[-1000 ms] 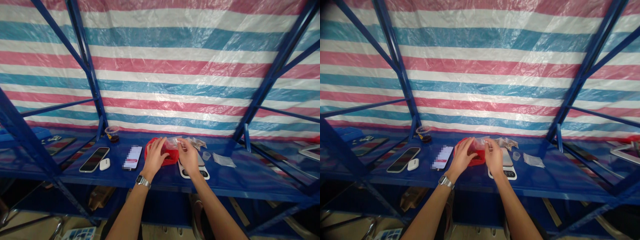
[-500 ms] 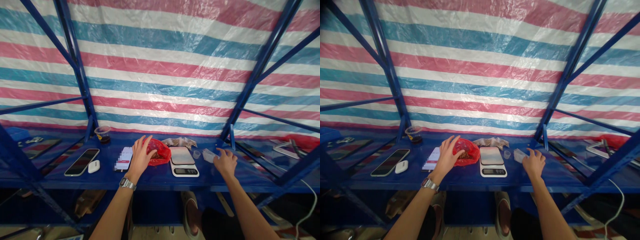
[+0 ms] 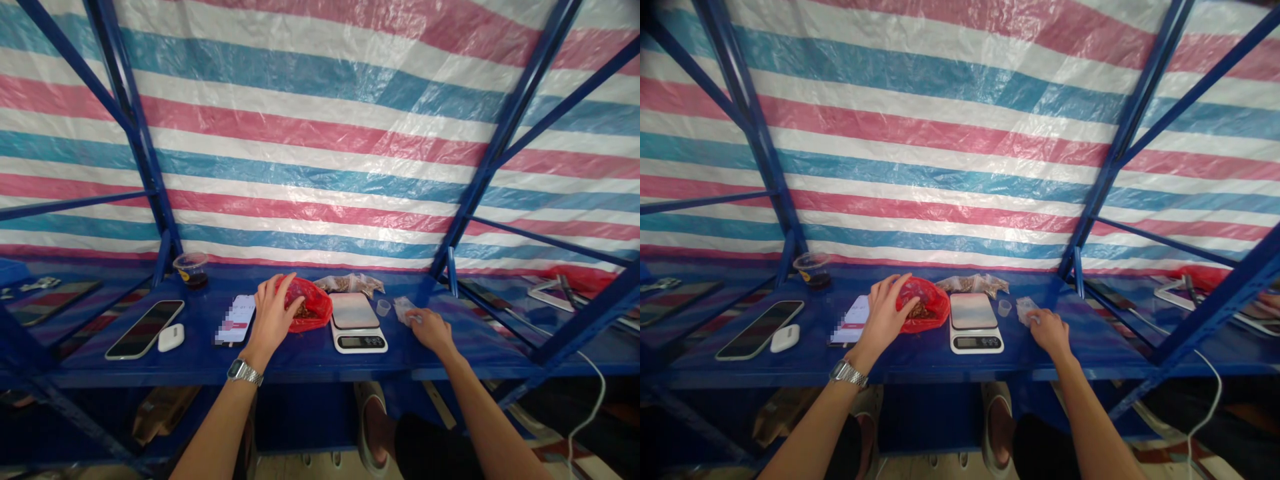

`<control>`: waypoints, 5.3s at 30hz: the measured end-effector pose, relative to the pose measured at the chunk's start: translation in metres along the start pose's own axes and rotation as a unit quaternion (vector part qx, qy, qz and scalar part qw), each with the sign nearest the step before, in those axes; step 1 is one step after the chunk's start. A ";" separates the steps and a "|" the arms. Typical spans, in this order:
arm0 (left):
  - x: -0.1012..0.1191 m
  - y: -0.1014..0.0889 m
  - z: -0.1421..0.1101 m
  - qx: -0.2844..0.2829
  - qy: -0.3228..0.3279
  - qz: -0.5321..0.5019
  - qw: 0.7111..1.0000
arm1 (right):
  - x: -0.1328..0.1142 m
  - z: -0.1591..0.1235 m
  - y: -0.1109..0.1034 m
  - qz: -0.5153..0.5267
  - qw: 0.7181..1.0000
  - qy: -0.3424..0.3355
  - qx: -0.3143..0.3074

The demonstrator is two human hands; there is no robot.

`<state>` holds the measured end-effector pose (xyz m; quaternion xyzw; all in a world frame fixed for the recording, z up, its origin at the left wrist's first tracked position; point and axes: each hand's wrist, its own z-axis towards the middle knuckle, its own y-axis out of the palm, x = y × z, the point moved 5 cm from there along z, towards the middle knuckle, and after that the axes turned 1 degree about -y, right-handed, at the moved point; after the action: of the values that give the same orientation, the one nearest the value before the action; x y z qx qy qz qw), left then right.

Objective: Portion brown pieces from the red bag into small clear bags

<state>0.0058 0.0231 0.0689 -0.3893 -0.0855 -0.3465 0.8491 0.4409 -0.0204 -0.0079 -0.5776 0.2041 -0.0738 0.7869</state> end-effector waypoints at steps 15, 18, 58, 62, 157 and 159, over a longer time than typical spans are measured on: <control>0.009 0.011 -0.004 -0.027 -0.003 -0.021 0.999 | -0.177 0.087 -0.008 -0.025 0.981 -0.182 -0.060; 0.007 0.010 0.001 -0.023 -0.006 -0.034 0.999 | -0.184 0.098 0.008 -0.067 0.971 -0.204 -0.107; -0.001 -0.022 -0.010 0.114 -0.109 -0.018 0.987 | -0.151 0.100 -0.037 -0.149 0.930 -0.330 -0.061; 0.016 -0.020 -0.006 0.106 -0.075 -0.072 0.989 | -0.145 0.118 -0.076 -0.124 0.959 -0.255 -0.012; 0.003 0.028 -0.002 -0.103 -0.054 0.012 0.993 | -0.286 -0.066 -0.032 0.503 0.837 -0.184 0.115; 0.003 0.028 -0.002 -0.109 -0.054 0.013 0.993 | -0.287 -0.066 -0.032 0.507 0.834 -0.189 0.111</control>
<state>0.0260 0.0330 0.0515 -0.4986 -0.0880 -0.3213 0.8003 0.1579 0.0124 0.0734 -0.3045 0.3059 0.4241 0.7961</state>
